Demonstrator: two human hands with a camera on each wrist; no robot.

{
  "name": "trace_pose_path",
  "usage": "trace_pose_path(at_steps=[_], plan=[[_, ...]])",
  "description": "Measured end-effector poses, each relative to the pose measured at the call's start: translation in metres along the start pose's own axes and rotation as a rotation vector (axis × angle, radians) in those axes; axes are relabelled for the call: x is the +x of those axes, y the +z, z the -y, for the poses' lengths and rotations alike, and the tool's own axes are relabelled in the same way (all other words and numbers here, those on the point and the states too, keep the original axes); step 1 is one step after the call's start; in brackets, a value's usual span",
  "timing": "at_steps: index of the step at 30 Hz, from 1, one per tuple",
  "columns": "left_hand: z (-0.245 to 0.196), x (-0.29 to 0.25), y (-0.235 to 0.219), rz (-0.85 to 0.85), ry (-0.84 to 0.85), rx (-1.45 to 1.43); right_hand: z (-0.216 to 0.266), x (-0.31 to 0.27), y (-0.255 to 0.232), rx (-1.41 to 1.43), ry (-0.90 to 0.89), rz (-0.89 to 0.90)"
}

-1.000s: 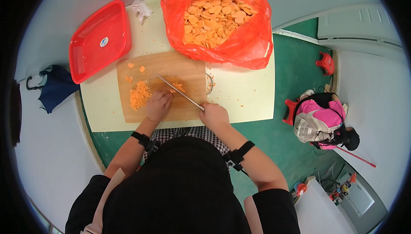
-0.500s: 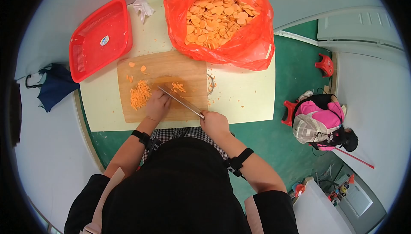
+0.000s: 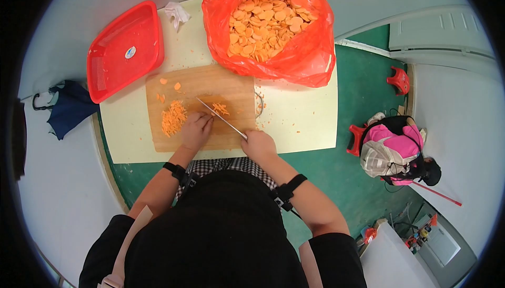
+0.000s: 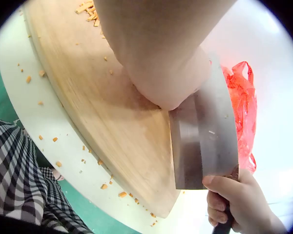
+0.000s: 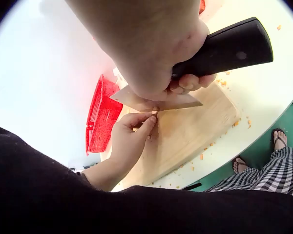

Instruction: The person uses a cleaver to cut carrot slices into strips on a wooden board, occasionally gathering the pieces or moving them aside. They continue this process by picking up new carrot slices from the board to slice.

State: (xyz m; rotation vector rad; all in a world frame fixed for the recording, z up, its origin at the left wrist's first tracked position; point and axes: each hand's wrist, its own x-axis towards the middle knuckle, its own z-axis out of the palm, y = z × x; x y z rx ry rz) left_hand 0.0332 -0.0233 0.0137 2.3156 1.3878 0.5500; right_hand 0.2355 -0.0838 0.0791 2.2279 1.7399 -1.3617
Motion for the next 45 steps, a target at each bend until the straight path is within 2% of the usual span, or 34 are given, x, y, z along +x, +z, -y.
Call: trace_pose_path(at_steps=[2,5,7,8,10,13,17,19,20,22,26,28,29,31,32,34,35,37,38,40,43,45], plan=[[0.0,0.001,-0.001,-0.022,-0.014,-0.008,-0.003,-0.008,-0.006,0.006,0.022,0.021],[-0.003,0.005,-0.007,0.038,0.045,0.0,-0.007,-0.019,-0.015,0.084,0.025,-0.082],[-0.015,0.015,-0.012,0.162,0.251,0.173,-0.012,-0.023,-0.02,0.096,0.1,-0.106],[-0.019,0.015,-0.008,0.158,0.252,0.171,-0.014,-0.025,-0.022,0.092,0.1,-0.109],[-0.026,0.011,0.007,0.292,0.341,0.243,-0.015,-0.027,-0.026,0.092,0.172,-0.125],[-0.026,0.013,0.022,0.374,0.34,0.285,-0.018,-0.033,-0.029,0.141,0.248,-0.159],[-0.016,0.011,0.023,0.4,0.314,0.303,-0.014,-0.041,-0.037,0.12,0.301,-0.177],[-0.002,0.007,0.015,0.351,0.109,0.295,-0.014,-0.043,-0.037,0.119,0.353,-0.182],[0.006,0.004,0.01,0.343,0.105,0.298,-0.014,-0.043,-0.036,0.116,0.344,-0.184],[0.018,-0.002,-0.004,0.367,-0.071,0.36,-0.012,-0.043,-0.032,0.085,0.349,-0.161],[0.036,-0.009,-0.026,0.363,-0.125,0.395,0.002,-0.042,-0.023,0.039,0.306,-0.145],[0.039,-0.005,-0.041,0.205,-0.137,0.151,0.01,-0.039,-0.016,-0.026,0.281,-0.111],[0.043,-0.001,-0.049,0.195,-0.137,0.154,0.013,-0.037,-0.014,-0.028,0.273,-0.117],[0.056,0.016,-0.074,0.047,-0.186,-0.106,0.019,-0.034,-0.01,-0.013,0.323,-0.097],[0.069,0.023,-0.078,0.041,-0.18,-0.105,0.023,-0.034,-0.011,-0.012,0.32,-0.105],[0.1,0.039,-0.083,0.055,-0.38,-0.154,0.029,-0.035,-0.013,-0.03,0.346,-0.111],[0.111,0.049,-0.083,0.052,-0.372,-0.155,0.031,-0.035,-0.014,-0.028,0.346,-0.119],[0.128,0.067,-0.083,-0.038,-0.162,-0.066,0.034,-0.034,-0.014,-0.022,0.377,-0.103],[0.136,0.077,-0.083,-0.039,-0.154,-0.069,0.035,-0.034,-0.013,-0.02,0.382,-0.11],[0.144,0.092,-0.083,0.22,-0.066,0.056,0.037,-0.036,-0.012,-0.002,0.376,-0.134],[0.145,0.1,-0.08,0.304,-0.113,0.115,0.043,-0.037,-0.009,-0.015,0.418,-0.129],[0.147,0.098,-0.079,0.277,-0.112,0.092,0.045,-0.038,-0.006,0.0,0.428,-0.135]])
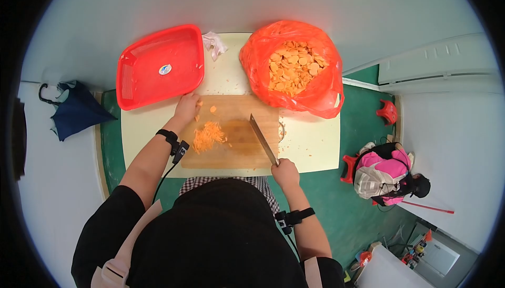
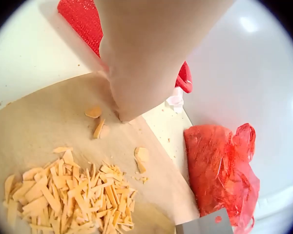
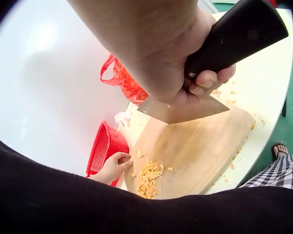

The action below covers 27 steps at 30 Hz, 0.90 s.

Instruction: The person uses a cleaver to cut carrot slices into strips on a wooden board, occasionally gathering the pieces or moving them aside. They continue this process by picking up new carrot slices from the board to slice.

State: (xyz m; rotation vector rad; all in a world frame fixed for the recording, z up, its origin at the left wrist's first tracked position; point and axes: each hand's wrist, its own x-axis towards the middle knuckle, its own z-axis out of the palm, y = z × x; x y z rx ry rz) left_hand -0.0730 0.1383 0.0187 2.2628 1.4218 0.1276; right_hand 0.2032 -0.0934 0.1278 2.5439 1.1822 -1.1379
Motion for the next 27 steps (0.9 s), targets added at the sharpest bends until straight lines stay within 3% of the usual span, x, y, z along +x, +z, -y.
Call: trace_pose_path(at_steps=[2,5,7,10,14,16,20,22,26,27], plan=[[0.002,0.0,0.003,-0.025,0.002,-0.023,0.001,-0.002,0.003,0.015,0.01,-0.001],[0.003,0.003,0.014,0.065,-0.057,-0.178,0.001,-0.004,0.005,0.038,0.025,-0.01],[-0.008,0.002,0.018,0.069,-0.1,-0.517,0.001,-0.004,0.007,0.057,0.021,0.007],[-0.018,-0.001,0.027,0.063,-0.126,-0.609,0.001,-0.007,0.008,0.112,0.011,-0.05],[-0.025,0.002,0.034,0.061,-0.171,-0.516,-0.001,-0.005,0.007,0.061,0.02,-0.006],[-0.027,0.001,0.038,-0.086,-0.06,-0.417,-0.001,-0.005,0.006,0.072,0.016,-0.006],[-0.034,-0.001,0.039,-0.071,-0.081,-0.423,-0.003,-0.003,0.006,0.081,0.011,0.007],[-0.045,-0.002,0.028,0.085,-0.179,-0.452,-0.005,-0.002,0.003,0.079,-0.007,0.005],[-0.077,-0.015,0.026,0.207,-0.143,-0.661,-0.011,0.003,0.0,0.071,-0.014,0.02],[-0.089,-0.021,0.03,0.325,-0.103,-0.727,-0.012,0.005,-0.001,0.066,-0.023,0.026]])
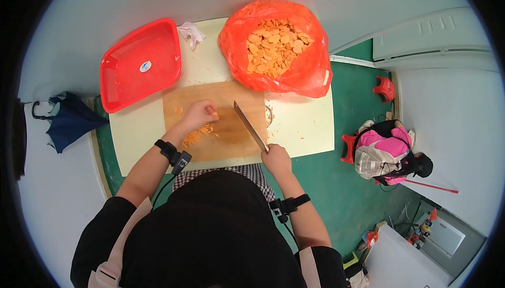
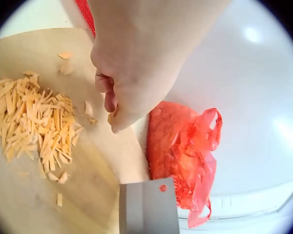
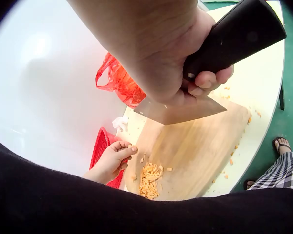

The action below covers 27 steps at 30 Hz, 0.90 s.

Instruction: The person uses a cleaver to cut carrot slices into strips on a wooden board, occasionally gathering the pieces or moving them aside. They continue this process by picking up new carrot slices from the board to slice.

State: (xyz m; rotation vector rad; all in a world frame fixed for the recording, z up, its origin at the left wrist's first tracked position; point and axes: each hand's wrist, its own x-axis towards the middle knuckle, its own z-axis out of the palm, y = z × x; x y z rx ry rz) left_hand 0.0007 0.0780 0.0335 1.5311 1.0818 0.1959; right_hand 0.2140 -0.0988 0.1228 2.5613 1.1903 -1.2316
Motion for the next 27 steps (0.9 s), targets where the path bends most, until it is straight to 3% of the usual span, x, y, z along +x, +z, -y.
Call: trace_pose_path(at_steps=[1,4,8,10,14,16,23,25,27], plan=[[-0.003,-0.001,0.01,0.125,0.006,-0.055,-0.001,0.002,-0.001,-0.004,-0.011,0.006],[-0.003,0.003,0.037,0.208,0.033,0.055,-0.006,0.007,-0.005,-0.004,-0.034,0.025],[0.006,0.005,0.051,0.191,0.053,0.105,-0.011,0.014,-0.01,0.01,-0.04,0.07],[0.003,-0.002,0.05,-0.011,0.108,0.099,-0.011,0.017,-0.015,-0.024,-0.043,0.108],[-0.006,-0.024,0.05,-0.059,0.14,0.418,-0.022,0.024,-0.012,-0.039,-0.075,0.113],[0.0,-0.032,0.058,-0.133,0.452,0.571,-0.028,0.026,-0.009,-0.045,-0.169,0.031],[0.015,-0.031,0.078,-0.211,0.396,0.66,-0.031,0.034,0.0,-0.102,-0.266,0.071],[0.013,-0.031,0.073,-0.294,0.527,0.754,-0.03,0.038,-0.004,-0.045,-0.254,0.089],[0.01,-0.029,0.07,-0.312,0.504,0.76,-0.033,0.043,-0.006,-0.031,-0.26,0.099]])
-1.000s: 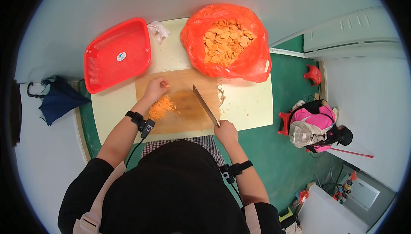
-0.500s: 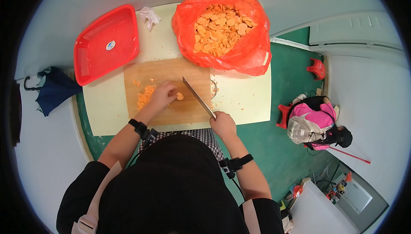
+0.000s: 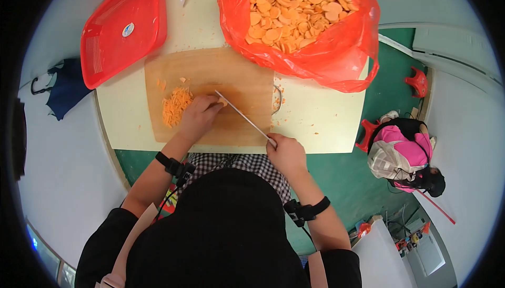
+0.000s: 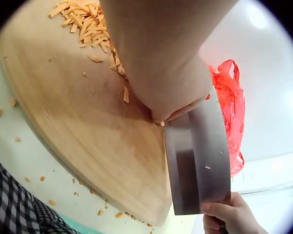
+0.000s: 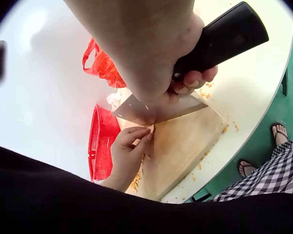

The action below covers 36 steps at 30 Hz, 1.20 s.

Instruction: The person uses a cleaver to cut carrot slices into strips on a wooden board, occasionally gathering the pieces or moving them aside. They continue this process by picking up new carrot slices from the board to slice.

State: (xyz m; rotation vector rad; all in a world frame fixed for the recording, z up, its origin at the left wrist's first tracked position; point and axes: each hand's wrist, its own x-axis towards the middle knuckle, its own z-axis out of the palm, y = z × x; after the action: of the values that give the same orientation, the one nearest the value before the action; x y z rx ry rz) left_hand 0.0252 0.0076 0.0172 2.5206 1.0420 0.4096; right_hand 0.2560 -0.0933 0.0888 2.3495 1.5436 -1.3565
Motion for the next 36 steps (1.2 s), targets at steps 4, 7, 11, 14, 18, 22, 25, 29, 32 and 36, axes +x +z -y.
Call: trace_pose_path(at_steps=[4,7,11,14,18,22,25,29,32,36], plan=[[0.006,-0.003,0.003,0.002,0.008,0.0,0.0,0.005,-0.007,0.026,0.008,0.035],[0.006,-0.004,0.003,0.011,0.02,0.006,0.003,0.007,-0.01,-0.018,-0.012,0.045],[0.008,-0.007,0.002,0.009,0.037,0.03,0.005,0.004,-0.006,-0.203,-0.162,0.011],[0.011,-0.014,0.006,0.033,0.046,0.01,0.005,0.0,-0.005,-0.286,-0.231,-0.028],[0.008,-0.016,0.012,-0.032,-0.042,-0.031,0.004,-0.007,-0.007,-0.352,-0.24,-0.051],[0.007,-0.015,0.015,-0.097,-0.036,-0.059,0.006,-0.006,-0.004,-0.344,-0.232,-0.058],[0.009,-0.017,0.018,-0.098,-0.03,-0.062,0.008,-0.004,0.001,-0.323,-0.243,-0.058],[0.013,-0.023,0.022,-0.086,0.017,-0.059,0.02,0.013,0.017,-0.352,-0.257,-0.068],[0.013,-0.024,0.02,-0.061,-0.016,-0.063,0.028,0.02,0.02,-0.366,-0.268,-0.044],[0.015,-0.019,0.017,-0.103,0.034,-0.084,0.027,0.006,0.008,-0.359,-0.266,-0.038]])
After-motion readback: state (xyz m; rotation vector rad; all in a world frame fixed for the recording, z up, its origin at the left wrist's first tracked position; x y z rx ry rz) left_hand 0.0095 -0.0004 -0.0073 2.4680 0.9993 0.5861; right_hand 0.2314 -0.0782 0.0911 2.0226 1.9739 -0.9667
